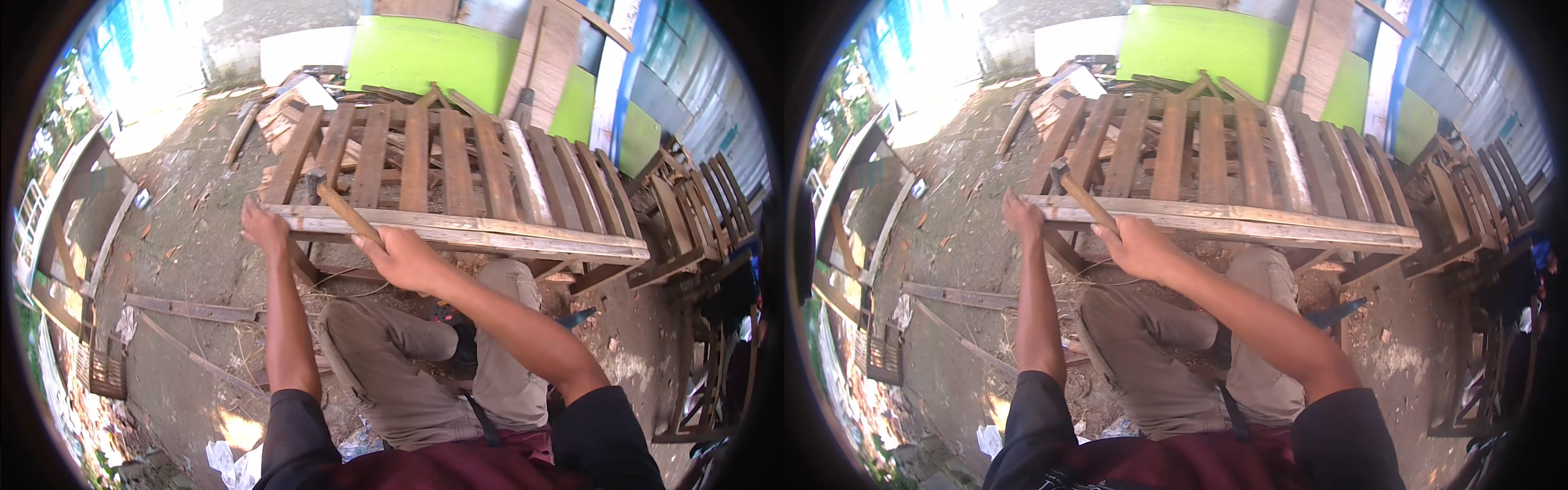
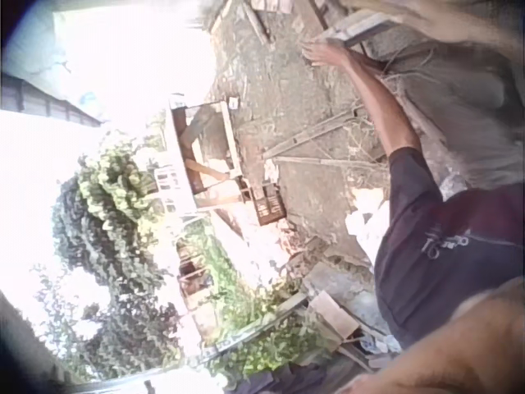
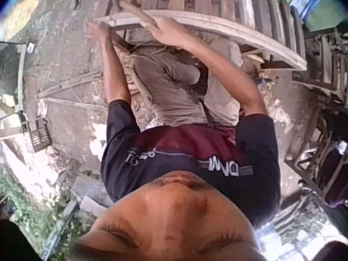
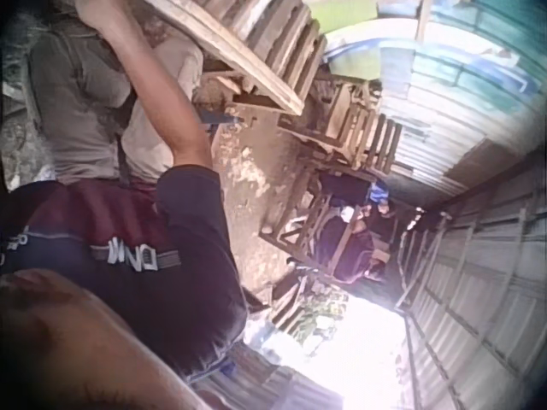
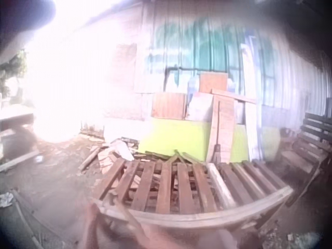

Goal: The person hammers nails into a wooden pallet to secure its slats. They then use a metal bar to pry and adjust the wooden slats, ensuring they are properly aligned.

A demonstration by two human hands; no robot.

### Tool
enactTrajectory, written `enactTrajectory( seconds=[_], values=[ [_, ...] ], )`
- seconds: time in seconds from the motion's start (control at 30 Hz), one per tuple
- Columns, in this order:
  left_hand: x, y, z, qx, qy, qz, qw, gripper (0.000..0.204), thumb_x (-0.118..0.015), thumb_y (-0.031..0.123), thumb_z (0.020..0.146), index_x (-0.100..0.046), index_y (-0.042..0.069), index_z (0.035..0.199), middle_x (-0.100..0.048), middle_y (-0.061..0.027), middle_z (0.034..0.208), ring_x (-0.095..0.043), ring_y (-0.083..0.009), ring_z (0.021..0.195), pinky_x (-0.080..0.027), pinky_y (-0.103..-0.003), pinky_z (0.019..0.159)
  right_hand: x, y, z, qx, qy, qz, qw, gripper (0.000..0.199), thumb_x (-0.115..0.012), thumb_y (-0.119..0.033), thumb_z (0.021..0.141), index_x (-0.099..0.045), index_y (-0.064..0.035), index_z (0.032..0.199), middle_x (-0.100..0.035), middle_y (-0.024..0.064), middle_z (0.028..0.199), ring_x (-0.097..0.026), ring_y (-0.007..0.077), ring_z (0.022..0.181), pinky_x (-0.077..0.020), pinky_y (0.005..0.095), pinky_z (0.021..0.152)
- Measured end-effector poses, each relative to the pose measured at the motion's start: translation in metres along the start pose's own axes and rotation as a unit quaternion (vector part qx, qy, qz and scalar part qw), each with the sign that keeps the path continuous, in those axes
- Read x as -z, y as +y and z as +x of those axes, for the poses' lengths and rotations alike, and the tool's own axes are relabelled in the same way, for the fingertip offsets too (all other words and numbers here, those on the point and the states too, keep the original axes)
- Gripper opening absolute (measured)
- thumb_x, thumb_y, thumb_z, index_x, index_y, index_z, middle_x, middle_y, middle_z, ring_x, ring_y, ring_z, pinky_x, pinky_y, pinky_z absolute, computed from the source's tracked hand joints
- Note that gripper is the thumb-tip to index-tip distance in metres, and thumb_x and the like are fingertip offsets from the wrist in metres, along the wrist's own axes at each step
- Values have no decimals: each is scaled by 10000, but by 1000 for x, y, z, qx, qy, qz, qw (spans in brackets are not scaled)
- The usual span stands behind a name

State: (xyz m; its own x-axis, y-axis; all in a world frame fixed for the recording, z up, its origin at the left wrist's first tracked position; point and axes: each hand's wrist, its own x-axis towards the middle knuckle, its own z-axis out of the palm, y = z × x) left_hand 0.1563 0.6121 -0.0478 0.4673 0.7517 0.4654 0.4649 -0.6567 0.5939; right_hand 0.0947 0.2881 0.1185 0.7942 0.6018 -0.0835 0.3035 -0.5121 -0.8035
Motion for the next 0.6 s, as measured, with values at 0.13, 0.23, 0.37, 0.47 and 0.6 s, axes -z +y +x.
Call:
enactTrajectory(
  seconds=[0.13, 0.23, 0.37, 0.47, 0.6],
  values=[
    [11, 47, -27, -69, -3, 122, 990, 530, -441, 291, 1039, -362, 78, 1517, -302, -215, 1584, -227, -371, 1498, -124, -660, 1171, 19, 54, -102, -15, 127, 80, 989, 414, -557, -385, 1024, -609, 12, 917, -552, 112, 624, -525, 190, 552, -433, 391, 558],
    [17, 119, -94, -291, -61, 12, 955, 505, -435, 315, 1042, -413, 65, 1481, -310, -216, 1578, -216, -374, 1501, -89, -616, 1200, 20, 107, -147, -97, 270, 48, 957, 405, -605, -370, 996, -588, 18, 880, -595, 170, 620, -614, 304, 547, -455, 418, 546],
    [11, 215, -179, -448, -240, -126, 852, 372, -488, 287, 1022, -601, 25, 1262, -532, -175, 1400, -448, -317, 1365, -257, -516, 1186, 25, 151, -159, -157, 395, 24, 905, 410, -634, -381, 984, -564, -2, 844, -545, 83, 605, -536, 191, 539, -435, 372, 523],
    [0, 247, -214, -466, -227, -175, 837, 295, -545, 274, 992, -646, 13, 1085, -606, -154, 1142, -558, -326, 1129, -427, -476, 994, 29, 172, -162, -169, 419, 131, 883, 338, -601, -333, 1015, -548, -31, 871, -505, -11, 615, -481, 75, 570, -409, 296, 509],
    [-8, 263, -227, -459, -205, -160, 850, 232, -560, 226, 981, -627, 11, 924, -567, -136, 930, -568, -324, 925, -471, -453, 822, 34, 187, -162, -112, 456, 55, 881, 319, -584, -300, 1021, -570, -11, 888, -518, 3, 618, -482, 81, 553, -413, 299, 515]
  ],
)
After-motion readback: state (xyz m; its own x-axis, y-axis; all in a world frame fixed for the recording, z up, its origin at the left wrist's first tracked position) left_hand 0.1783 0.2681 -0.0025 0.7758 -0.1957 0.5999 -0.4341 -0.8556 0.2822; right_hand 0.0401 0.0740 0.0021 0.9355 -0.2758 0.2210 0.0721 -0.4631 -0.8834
